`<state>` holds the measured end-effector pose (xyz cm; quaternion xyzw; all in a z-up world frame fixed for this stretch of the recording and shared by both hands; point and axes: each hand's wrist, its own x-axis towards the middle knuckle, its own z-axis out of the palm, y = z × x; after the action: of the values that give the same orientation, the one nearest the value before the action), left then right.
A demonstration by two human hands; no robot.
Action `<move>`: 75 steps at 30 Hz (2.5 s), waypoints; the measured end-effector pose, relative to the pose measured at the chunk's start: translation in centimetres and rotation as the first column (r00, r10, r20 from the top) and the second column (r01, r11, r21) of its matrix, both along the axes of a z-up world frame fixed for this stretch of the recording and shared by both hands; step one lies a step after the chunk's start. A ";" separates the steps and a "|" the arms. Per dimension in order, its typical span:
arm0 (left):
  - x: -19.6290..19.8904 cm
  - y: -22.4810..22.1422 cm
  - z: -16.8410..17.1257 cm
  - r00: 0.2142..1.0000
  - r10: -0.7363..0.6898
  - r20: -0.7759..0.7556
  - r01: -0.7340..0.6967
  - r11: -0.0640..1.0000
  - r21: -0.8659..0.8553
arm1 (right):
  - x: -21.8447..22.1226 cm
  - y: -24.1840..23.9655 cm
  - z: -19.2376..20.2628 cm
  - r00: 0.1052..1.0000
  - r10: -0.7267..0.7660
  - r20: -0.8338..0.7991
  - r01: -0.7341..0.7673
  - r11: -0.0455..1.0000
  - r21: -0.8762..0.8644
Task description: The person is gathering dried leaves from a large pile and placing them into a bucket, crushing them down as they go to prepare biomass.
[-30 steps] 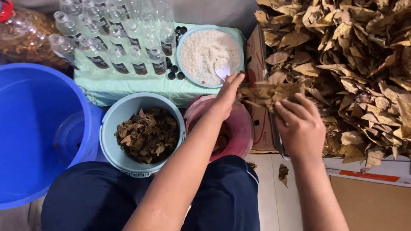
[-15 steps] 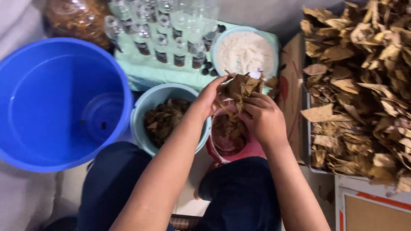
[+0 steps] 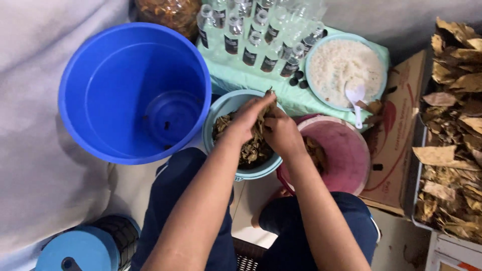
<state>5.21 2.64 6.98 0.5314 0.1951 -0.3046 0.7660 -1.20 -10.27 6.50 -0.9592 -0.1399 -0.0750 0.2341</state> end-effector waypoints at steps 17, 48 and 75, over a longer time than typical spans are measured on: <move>0.7 0.9 -12.6 0.884 0.457 -0.104 -0.401 0.852 0.335 | -3.2 3.6 3.3 0.959 0.182 -0.217 -0.104 0.939 0.328; -3.6 -4.4 -7.7 0.983 0.180 0.042 -0.182 0.982 0.055 | -1.7 3.9 -2.6 0.830 -0.180 -0.528 0.545 0.056 0.837; -5.5 -4.9 -7.5 0.930 -0.333 0.157 0.222 0.847 0.483 | -2.4 2.6 -7.6 0.838 -0.151 -0.525 0.516 0.533 0.670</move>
<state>-0.29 -2.21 -0.56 0.7511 0.0902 -0.2934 0.5845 -3.61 -7.65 -1.10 -0.7556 0.1504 0.0269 0.6369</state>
